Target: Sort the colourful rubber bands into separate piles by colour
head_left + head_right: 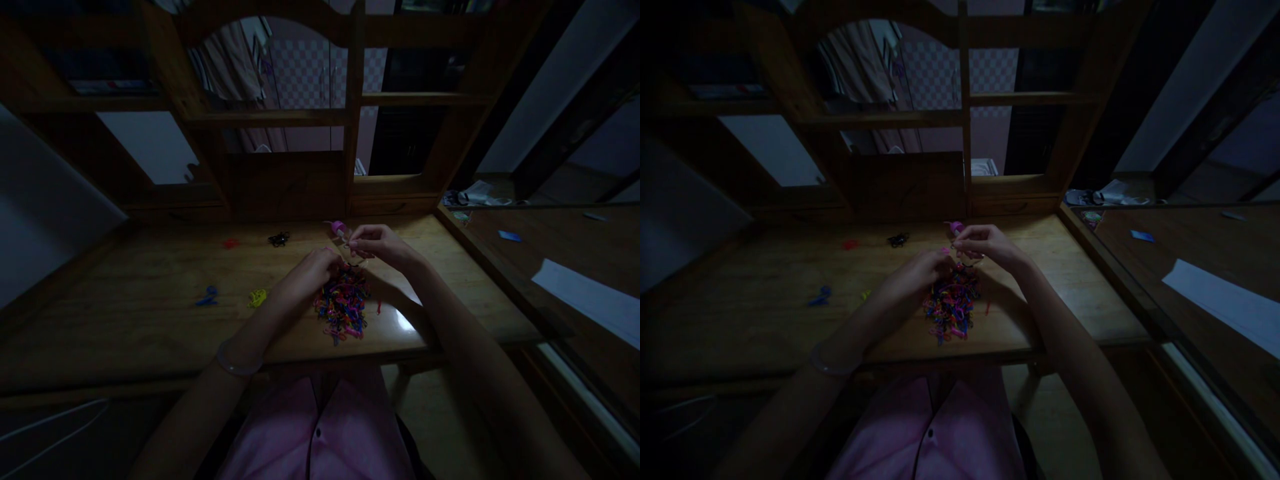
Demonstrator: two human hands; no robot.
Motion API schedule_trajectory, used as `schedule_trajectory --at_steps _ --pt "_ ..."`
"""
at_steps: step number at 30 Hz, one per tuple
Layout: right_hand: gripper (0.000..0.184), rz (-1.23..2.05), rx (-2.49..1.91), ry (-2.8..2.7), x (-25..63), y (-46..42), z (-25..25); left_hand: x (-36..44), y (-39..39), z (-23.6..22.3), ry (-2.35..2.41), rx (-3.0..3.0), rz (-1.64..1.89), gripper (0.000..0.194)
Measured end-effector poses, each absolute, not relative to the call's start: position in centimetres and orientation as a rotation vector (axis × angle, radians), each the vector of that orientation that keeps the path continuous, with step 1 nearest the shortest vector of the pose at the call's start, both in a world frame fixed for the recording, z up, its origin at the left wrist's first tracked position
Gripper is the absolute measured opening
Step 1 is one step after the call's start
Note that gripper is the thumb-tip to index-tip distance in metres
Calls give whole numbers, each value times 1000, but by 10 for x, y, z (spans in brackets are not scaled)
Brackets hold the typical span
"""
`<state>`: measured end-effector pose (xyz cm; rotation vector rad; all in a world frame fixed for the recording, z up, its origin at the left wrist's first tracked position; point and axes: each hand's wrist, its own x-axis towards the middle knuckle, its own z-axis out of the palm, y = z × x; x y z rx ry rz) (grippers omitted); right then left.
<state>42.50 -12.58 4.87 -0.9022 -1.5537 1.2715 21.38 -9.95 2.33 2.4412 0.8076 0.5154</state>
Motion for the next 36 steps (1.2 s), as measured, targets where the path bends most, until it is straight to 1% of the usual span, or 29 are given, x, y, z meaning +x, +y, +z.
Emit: schedule_trajectory --at_steps 3,9,14,17,23,29,36 --pt "21 1281 -893 -1551 425 -126 49 212 -101 25 841 2459 498 23" --pt "20 1285 -892 -1551 425 -127 49 203 -100 29 779 2412 561 18" --pt "20 1297 -883 -1554 425 -126 48 197 -98 31 827 2164 616 17" --pt "19 1306 -895 -1551 425 -126 47 196 -103 41 864 1989 694 17" --pt "23 1272 -980 -1579 426 -129 48 182 -124 58 929 1844 768 18" --pt "26 1274 -997 -1577 423 -131 51 139 -147 47 1126 1765 809 20" --pt "28 1310 -1016 -1584 422 -130 48 86 -162 25 1442 2082 963 19"
